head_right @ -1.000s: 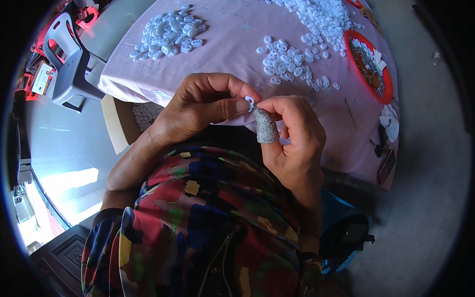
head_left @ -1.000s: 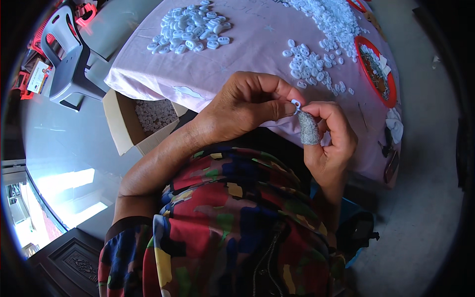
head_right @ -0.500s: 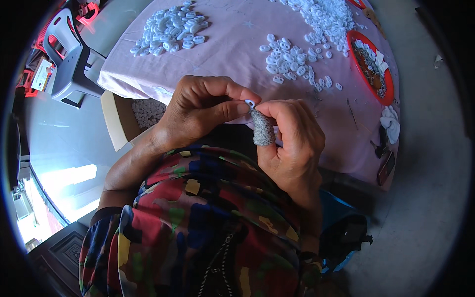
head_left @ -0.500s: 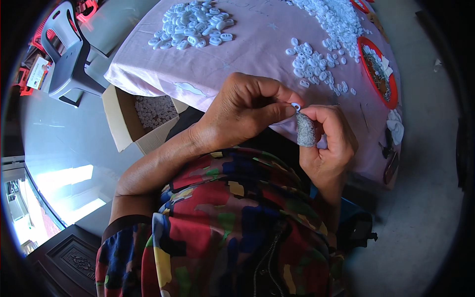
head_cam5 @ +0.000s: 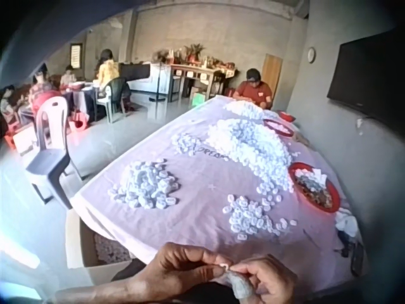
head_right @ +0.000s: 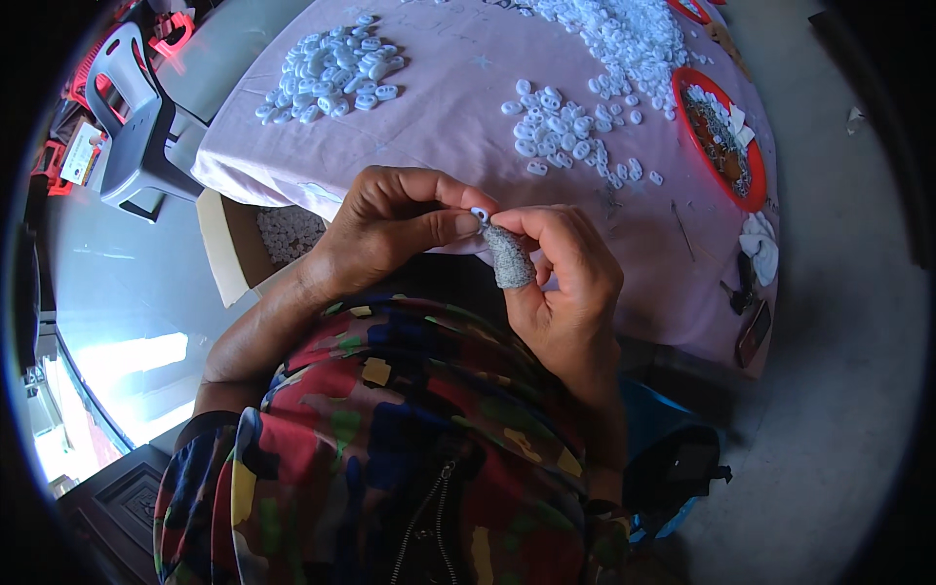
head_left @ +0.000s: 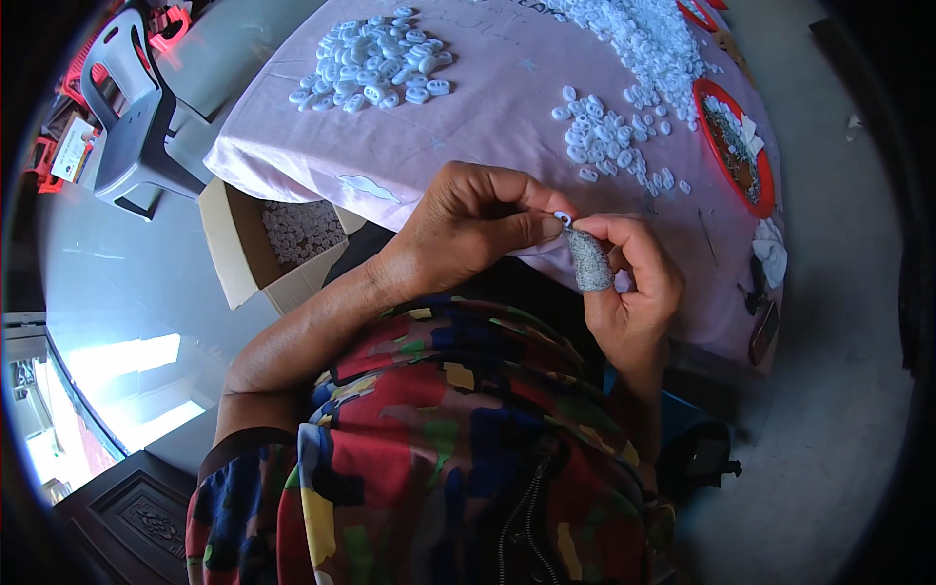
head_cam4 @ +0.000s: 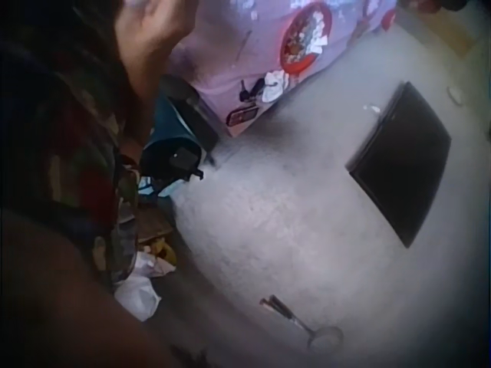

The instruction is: The person inspects and sorts small white plastic components by hand on a table.

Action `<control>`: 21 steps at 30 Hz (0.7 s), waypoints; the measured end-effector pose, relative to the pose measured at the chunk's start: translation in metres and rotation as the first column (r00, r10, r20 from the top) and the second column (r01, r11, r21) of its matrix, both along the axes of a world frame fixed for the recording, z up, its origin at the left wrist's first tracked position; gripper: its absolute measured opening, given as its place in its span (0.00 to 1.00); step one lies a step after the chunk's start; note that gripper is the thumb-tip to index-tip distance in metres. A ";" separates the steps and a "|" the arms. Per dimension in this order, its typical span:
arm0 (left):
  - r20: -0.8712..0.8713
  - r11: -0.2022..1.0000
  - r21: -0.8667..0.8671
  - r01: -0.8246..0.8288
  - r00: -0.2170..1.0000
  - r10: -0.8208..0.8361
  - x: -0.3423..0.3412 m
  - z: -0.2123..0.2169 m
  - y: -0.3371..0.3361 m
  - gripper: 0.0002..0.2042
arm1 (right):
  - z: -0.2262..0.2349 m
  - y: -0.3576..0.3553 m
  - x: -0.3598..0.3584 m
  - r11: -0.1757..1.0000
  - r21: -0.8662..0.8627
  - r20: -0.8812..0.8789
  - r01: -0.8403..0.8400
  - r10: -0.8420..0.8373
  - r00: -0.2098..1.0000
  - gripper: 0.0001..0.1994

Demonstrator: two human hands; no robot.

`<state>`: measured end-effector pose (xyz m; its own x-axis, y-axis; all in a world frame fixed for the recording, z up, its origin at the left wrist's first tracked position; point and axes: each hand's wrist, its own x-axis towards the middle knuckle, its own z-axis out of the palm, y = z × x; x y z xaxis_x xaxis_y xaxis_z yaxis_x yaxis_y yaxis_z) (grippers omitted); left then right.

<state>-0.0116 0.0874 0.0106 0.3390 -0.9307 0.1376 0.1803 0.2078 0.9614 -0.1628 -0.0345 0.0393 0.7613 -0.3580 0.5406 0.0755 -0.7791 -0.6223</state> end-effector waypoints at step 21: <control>-0.016 1.000 -0.011 -0.008 1.000 0.008 -0.001 -0.008 -0.003 0.07 | -0.021 -0.007 0.008 0.994 0.038 0.098 -0.100 0.095 0.991 0.10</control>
<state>-0.0129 0.0846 0.0029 0.3485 -0.9264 0.1426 0.1938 0.2200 0.9560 -0.1547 -0.0415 0.0184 0.7391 -0.3091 0.5985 0.2108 -0.7378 -0.6413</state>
